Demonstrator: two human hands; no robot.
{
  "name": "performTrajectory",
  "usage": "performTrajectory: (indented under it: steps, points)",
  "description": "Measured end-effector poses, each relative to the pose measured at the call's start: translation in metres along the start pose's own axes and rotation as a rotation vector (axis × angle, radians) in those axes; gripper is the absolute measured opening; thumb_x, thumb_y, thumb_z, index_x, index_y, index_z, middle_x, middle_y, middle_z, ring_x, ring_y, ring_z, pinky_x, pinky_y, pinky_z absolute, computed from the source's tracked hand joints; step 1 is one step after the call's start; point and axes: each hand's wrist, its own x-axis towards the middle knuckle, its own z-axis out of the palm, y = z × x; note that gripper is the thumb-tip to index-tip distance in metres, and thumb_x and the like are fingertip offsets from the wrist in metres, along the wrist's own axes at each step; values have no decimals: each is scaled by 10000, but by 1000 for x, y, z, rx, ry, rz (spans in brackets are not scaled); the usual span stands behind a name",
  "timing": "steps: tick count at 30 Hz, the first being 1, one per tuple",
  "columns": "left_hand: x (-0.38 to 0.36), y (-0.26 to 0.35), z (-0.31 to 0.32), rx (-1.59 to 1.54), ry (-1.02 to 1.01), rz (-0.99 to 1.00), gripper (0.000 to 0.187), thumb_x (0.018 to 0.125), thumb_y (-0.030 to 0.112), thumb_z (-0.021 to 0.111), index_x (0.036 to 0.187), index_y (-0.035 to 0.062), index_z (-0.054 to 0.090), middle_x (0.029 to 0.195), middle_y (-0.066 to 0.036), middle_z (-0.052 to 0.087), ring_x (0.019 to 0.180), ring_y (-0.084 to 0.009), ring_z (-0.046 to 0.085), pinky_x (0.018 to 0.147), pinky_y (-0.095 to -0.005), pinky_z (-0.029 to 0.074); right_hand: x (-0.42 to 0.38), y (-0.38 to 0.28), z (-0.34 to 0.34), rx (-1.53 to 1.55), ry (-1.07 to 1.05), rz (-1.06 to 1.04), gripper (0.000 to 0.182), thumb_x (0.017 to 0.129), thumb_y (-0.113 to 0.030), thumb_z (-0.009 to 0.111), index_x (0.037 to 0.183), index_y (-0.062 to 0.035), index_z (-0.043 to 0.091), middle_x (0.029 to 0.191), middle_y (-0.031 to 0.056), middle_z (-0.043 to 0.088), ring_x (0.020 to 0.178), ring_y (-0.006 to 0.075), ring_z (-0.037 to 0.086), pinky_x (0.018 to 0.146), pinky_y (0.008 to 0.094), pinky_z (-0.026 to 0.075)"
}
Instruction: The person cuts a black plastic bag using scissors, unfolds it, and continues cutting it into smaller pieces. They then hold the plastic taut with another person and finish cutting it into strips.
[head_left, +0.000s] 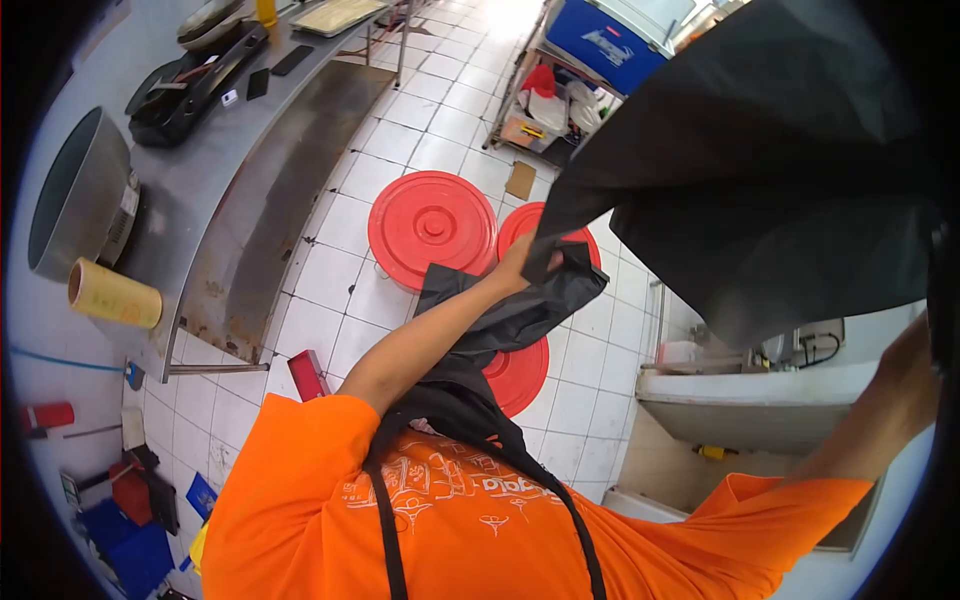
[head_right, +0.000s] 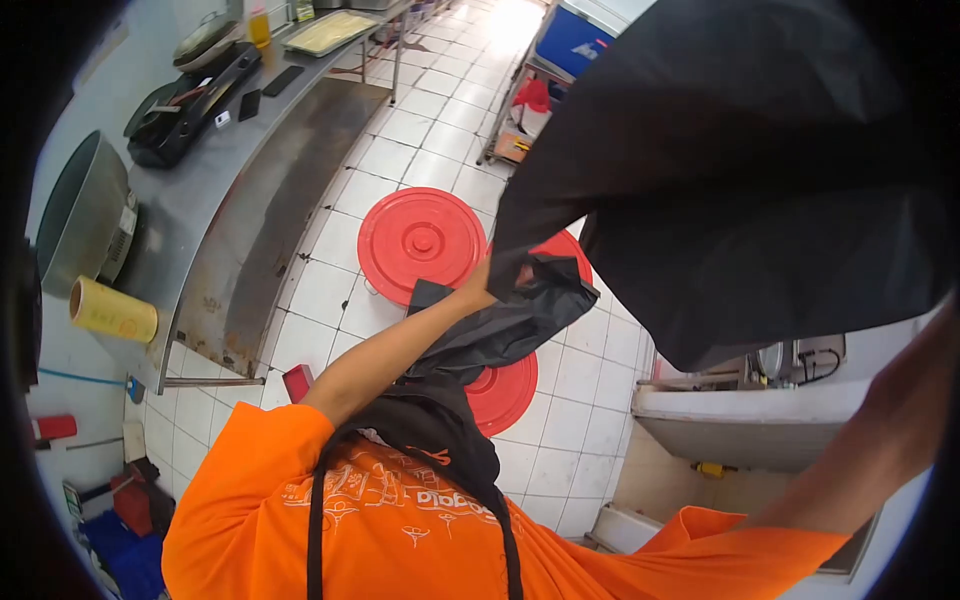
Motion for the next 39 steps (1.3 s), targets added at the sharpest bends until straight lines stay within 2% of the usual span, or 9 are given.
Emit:
performTrajectory:
  steps: [3,6,12,16,21,23,26,28,39]
  points:
    - [3,1,7,86,442,62,490,948,223,632,1359,13,467,1318,-152,540,1239,-286,514,1033,-354,398,-2,40,-39,-113,3,60,448,960,-357,550,1243,-16,615,1162,141,657,1044,249,620,956,365,465]
    - [-30,85,-33,150,298,-160,371,988,221,534,1283,-5,541,1275,-159,600,1188,-286,559,1004,-348,412,-4,79,-69,-207,-2,118,444,960,-355,551,1240,-17,616,1157,140,658,1039,248,620,952,364,465]
    - [-20,107,-93,-140,719,198,410,918,-1,560,1315,20,461,1199,-98,547,1152,-171,523,986,-323,419,-15,147,-85,-311,-54,190,436,959,-351,555,1234,-19,619,1148,140,660,1029,245,621,945,362,467]
    - [-5,110,-119,-84,644,265,443,891,-13,584,1309,24,442,1212,-84,520,1101,-141,533,928,-318,453,-19,166,-62,-319,-94,192,431,958,-348,557,1231,-20,621,1142,140,661,1023,242,622,941,361,468]
    - [50,68,-99,-287,615,-222,348,906,20,555,1249,21,498,1141,-83,587,975,-114,560,815,-281,465,-23,177,-34,-315,-135,186,424,957,-344,560,1226,-22,623,1134,139,663,1014,240,622,935,359,469]
    - [69,23,-98,-238,249,-244,262,906,29,562,1167,15,576,1005,-62,630,899,-106,579,768,-282,481,-25,170,-30,-304,-142,168,422,957,-343,561,1224,-23,624,1131,139,664,1011,239,622,933,358,469]
    - [50,16,-85,-208,403,-304,150,869,-5,564,986,6,657,817,-40,646,736,-118,599,678,-269,498,-31,167,-30,-298,-135,162,418,956,-341,563,1221,-24,625,1126,139,665,1006,237,623,930,357,470]
    - [28,-3,-94,-4,426,-302,172,951,86,555,1104,37,615,909,-18,626,804,-98,580,708,-268,485,-34,155,-25,-310,-145,144,415,956,-340,564,1219,-25,626,1123,139,666,1003,236,623,927,357,470]
    - [-61,134,-166,-654,491,-413,165,1005,202,547,1062,48,563,898,-8,620,782,-68,612,682,-206,539,-49,48,133,-70,-247,-78,401,954,-332,570,1209,-29,631,1106,138,670,984,231,624,915,353,473]
